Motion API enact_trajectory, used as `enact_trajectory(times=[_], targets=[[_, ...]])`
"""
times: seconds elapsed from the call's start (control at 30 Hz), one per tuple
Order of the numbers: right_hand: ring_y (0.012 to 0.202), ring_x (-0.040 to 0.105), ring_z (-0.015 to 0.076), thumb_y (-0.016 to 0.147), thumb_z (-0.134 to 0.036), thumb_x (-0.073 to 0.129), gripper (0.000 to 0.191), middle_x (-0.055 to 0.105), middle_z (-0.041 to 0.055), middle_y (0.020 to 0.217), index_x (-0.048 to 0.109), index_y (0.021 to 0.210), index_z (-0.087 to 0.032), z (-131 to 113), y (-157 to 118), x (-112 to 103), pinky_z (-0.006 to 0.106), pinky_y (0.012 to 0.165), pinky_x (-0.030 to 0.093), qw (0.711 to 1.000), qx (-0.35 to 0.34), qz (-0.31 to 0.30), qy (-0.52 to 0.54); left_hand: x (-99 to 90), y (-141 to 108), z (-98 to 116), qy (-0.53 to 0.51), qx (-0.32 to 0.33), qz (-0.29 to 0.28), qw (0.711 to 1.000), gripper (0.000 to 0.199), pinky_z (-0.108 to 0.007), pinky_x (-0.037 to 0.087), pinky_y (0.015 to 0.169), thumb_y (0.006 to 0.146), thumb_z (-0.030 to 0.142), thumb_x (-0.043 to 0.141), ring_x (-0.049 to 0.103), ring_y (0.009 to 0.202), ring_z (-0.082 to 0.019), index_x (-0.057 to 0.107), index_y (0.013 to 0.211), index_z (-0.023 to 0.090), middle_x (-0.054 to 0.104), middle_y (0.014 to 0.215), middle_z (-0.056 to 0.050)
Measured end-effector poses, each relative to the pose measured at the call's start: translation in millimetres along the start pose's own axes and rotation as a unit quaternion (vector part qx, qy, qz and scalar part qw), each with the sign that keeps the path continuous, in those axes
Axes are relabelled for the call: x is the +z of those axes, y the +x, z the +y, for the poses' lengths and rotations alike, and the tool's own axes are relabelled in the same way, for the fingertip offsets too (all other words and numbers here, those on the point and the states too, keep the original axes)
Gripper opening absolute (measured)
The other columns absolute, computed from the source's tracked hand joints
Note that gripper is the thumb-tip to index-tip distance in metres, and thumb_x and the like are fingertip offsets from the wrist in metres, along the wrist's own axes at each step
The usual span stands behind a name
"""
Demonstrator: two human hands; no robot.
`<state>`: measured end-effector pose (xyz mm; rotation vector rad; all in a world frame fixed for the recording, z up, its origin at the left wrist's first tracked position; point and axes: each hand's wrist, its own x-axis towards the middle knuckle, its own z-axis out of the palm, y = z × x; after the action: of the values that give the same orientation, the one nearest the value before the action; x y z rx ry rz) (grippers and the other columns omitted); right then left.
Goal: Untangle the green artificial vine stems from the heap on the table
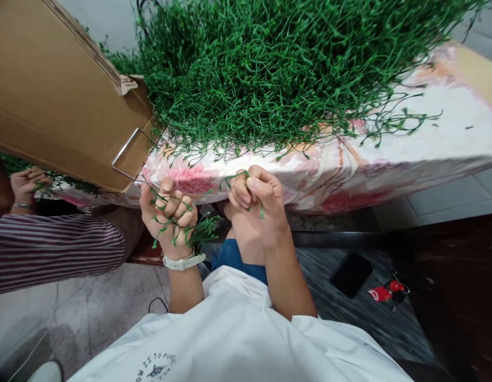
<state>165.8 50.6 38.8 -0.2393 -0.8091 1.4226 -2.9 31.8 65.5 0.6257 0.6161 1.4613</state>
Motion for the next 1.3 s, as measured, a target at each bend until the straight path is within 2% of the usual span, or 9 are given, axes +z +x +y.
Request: enact_trajectory(times=[0.13, 0.2, 0.3, 0.43, 0.77, 0.83, 0.97, 1.07, 1.3], targets=[[0.035, 0.03, 0.0077, 0.089, -0.032, 0.067, 0.053, 0.033, -0.0065, 0.037, 0.03, 0.052, -0.023, -25, 19, -6, 0.02, 0.034, 0.03, 0.953, -0.121, -0.278, -0.009, -1.0, 2, 4, -0.038, 0.015, 0.011, 0.999, 0.051, -0.011, 0.012, 0.033, 0.107, 0.059, 0.036, -0.004, 0.047, -0.008, 0.049, 0.075, 0.021, 0.008, 0.052, 0.011], [0.041, 0.039, 0.0097, 0.088, -0.032, 0.071, 0.05, 0.043, -0.0049, 0.042, 0.038, 0.052, -0.024, -37, 43, -10, 0.023, 0.038, 0.035, 0.928, -0.186, -0.317, -0.062, 0.4, 3, 5, -0.045, 0.013, 0.015, 0.999, 0.05, -0.011, 0.014, 0.033, 0.107, 0.057, 0.038, 0.001, 0.045, -0.007, 0.048, 0.074, 0.02, 0.012, 0.051, 0.01], [0.06, 0.051, 0.0156, 0.079, -0.036, 0.088, 0.03, 0.06, -0.0007, 0.063, 0.062, 0.065, -0.029, -55, 86, -17, 0.032, 0.053, 0.041, 0.917, -0.216, -0.134, -0.307, 5.1, 3, 6, -0.039, 0.0, 0.02, 0.999, 0.052, -0.012, 0.017, 0.034, 0.102, 0.062, 0.049, 0.01, 0.044, -0.006, 0.046, 0.071, 0.02, 0.016, 0.053, 0.009], [0.074, 0.056, 0.0232, 0.074, -0.039, 0.092, 0.023, 0.069, 0.0014, 0.084, 0.071, 0.084, -0.035, -75, 118, -25, 0.039, 0.066, 0.043, 0.755, -0.15, 0.005, -0.638, 11.2, 4, 3, -0.02, -0.005, 0.041, 0.999, 0.055, -0.012, 0.02, 0.035, 0.098, 0.068, 0.053, 0.014, 0.042, -0.006, 0.046, 0.07, 0.021, 0.014, 0.053, 0.009], [0.073, 0.046, 0.025, 0.09, -0.03, 0.073, 0.016, 0.051, 0.0032, 0.067, 0.06, 0.081, -0.028, -70, 101, -52, 0.04, 0.077, 0.031, 0.637, -0.15, 0.115, -0.747, 13.9, 6, 0, -0.035, -0.031, 0.071, 0.996, 0.06, -0.013, 0.025, 0.035, 0.108, 0.063, 0.029, 0.023, 0.038, -0.006, 0.049, 0.072, 0.02, 0.021, 0.05, 0.008], [0.079, 0.05, 0.0255, 0.096, -0.036, 0.064, 0.025, 0.053, 0.0057, 0.073, 0.058, 0.075, -0.025, -63, 87, -48, 0.04, 0.079, 0.033, 0.656, -0.216, 0.116, -0.714, 14.8, 6, -3, -0.034, -0.031, 0.072, 0.996, 0.059, -0.013, 0.025, 0.035, 0.107, 0.063, 0.033, 0.023, 0.038, -0.006, 0.051, 0.071, 0.019, 0.021, 0.049, 0.008], [0.066, 0.052, 0.0187, 0.105, -0.054, 0.047, 0.044, 0.058, 0.0039, 0.074, 0.064, 0.082, -0.02, -33, 34, -21, 0.035, 0.065, 0.035, 0.817, -0.197, -0.042, -0.541, 18.3, 9, -8, -0.038, -0.034, 0.052, 0.997, 0.057, -0.013, 0.026, 0.035, 0.109, 0.055, 0.035, 0.023, 0.038, -0.006, 0.054, 0.07, 0.018, 0.022, 0.048, 0.008], [0.064, 0.047, 0.0156, 0.102, -0.047, 0.057, 0.039, 0.053, -0.0005, 0.065, 0.057, 0.074, -0.02, -9, 3, 0, 0.033, 0.065, 0.035, 0.813, -0.128, -0.164, -0.543, 20.8, 9, -9, -0.013, -0.033, 0.055, 0.998, 0.056, -0.013, 0.027, 0.035, 0.109, 0.055, 0.038, 0.025, 0.037, -0.005, 0.053, 0.069, 0.019, 0.026, 0.049, 0.008], [0.059, 0.039, 0.0138, 0.1, -0.023, 0.06, 0.037, 0.042, -0.0023, 0.059, 0.044, 0.066, -0.021, -1, -14, 9, 0.032, 0.06, 0.03, 0.839, -0.127, -0.201, -0.49, 19.2, 1, -13, 0.015, 0.037, 0.082, 0.996, 0.052, -0.015, 0.037, 0.035, 0.102, 0.063, 0.05, 0.03, 0.036, -0.007, 0.049, 0.071, 0.022, 0.024, 0.043, 0.01]])
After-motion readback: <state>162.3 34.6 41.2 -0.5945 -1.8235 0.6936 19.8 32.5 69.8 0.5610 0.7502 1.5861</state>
